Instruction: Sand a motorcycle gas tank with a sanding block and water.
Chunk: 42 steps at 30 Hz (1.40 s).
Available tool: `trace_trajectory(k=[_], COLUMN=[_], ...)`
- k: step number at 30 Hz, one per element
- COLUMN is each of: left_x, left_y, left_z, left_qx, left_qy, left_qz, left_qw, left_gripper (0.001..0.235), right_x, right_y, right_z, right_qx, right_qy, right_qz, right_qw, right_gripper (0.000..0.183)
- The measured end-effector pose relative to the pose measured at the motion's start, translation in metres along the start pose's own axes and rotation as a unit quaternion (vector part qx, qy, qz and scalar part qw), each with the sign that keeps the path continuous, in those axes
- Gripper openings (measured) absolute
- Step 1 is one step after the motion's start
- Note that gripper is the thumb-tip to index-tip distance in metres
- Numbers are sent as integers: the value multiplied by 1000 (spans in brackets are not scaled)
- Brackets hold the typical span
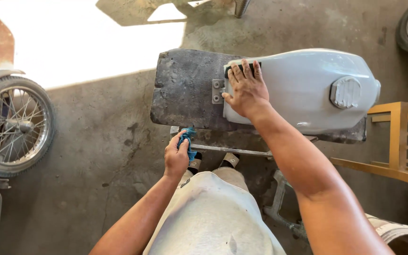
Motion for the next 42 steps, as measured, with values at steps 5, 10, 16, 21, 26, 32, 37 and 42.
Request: trace_trajectory(k=[5,10,16,21,26,32,37,42], left_x=[25,33,16,4,-2,-17,-22,-43], left_y=[-9,-9,5,11,7,14,20,21], left_z=[3,8,4,4,17,22,17,21], left_qx=[4,15,19,-59,-28,-30,-11,-59], left_qy=[30,31,21,2,-9,-41,-49,-74], left_qz=[16,6,45,23,20,28,33,24], left_qw=[999,999,999,998,999,998,998,995], left_gripper=[36,35,38,35,35,36,37,36], right_x=[26,-5,15,6,2,47,13,-9], right_y=[-42,-42,-8,-14,-38,24,82,1], right_z=[-57,-112,-5,1,-109,-141,-188,-164], right_qx=[49,126,65,30,107,29,-240,-142], right_qy=[-57,-58,-89,-70,-26,-43,140,19], right_qz=[-56,-42,-85,-67,-67,-30,125,61], right_qw=[996,989,990,995,992,998,952,988], right_gripper=[80,79,78,79,73,73,87,86])
Point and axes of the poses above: each hand's wrist, its own z-axis towards the middle knuckle, its own x-axis out of the back of the hand, y = z × x, the point moved 8 cm from there along z, towards the middle knuckle, and after that the axes turned 14 degrees about y, right-handed, at the moved point
